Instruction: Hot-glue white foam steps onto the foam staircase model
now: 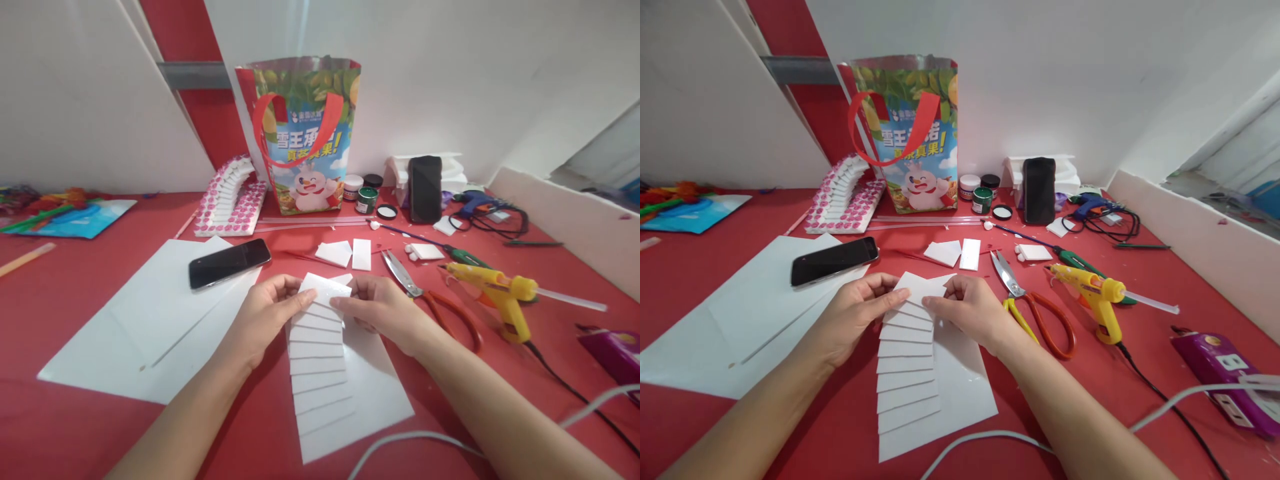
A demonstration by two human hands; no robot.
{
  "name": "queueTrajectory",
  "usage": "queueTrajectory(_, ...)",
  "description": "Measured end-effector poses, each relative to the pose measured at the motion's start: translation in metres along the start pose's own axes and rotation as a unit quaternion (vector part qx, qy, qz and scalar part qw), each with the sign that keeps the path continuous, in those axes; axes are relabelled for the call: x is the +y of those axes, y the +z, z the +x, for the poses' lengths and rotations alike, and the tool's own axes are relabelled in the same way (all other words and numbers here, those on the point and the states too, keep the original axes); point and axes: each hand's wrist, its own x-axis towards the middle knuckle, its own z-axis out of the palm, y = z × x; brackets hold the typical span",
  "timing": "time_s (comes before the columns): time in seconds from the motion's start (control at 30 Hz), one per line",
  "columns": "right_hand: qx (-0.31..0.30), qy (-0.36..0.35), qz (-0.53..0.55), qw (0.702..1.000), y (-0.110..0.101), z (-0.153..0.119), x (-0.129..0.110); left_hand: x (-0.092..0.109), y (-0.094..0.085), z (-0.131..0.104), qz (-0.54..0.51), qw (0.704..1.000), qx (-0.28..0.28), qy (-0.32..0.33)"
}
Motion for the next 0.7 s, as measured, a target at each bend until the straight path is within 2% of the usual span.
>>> queueTrajectory(0.23, -0.003, -0.003, -0.006, 1.0, 0.0006, 0.0, 0.0013, 0.0038, 0.0024, -0.002, -0.014, 1.0, 0.02, -0.012)
queueTrajectory(0.7, 0.004, -0.009, -0.006, 1.0, -0.0005, 0.0018, 0.0008, 0.0017, 0.0012, -0.0006, -0.006, 1.0, 0.023, -0.009)
